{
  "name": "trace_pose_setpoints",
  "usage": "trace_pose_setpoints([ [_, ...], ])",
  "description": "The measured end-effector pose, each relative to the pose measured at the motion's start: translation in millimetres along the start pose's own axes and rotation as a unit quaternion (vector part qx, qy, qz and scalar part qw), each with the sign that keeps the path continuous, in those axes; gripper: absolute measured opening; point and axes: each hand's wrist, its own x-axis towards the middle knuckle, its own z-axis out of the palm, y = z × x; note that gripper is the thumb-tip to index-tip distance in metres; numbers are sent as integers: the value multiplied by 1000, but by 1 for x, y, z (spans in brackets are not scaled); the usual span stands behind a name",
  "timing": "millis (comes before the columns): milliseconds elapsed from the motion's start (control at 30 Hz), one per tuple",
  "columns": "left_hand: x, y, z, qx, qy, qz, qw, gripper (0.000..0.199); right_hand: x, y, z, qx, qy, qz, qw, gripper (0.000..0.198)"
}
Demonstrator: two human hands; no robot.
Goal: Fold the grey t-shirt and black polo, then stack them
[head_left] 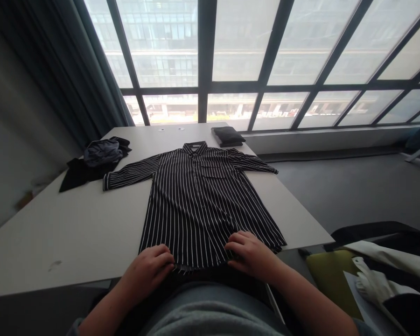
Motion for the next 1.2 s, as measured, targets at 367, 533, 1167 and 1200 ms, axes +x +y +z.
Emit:
trace_pose_setpoints([
  [367, 1, 1, 6, -3, 23, -3, 1000, 17, 10, -8, 1, 4, 4, -29, 1000, 12],
  [533, 6, 8, 4, -13, 13, -22, 1000, 15, 12, -20, -3, -2, 27, -13, 1000, 12],
  [1167, 47, 51, 10, -4, -32, 100, 995, 16, -12, 4, 14, -21, -41, 100, 994, 63],
  [1200, 54, 55, 10, -2, -33, 113, 993, 16, -15, 2, 15, -16, -45, 95, 994, 62],
])
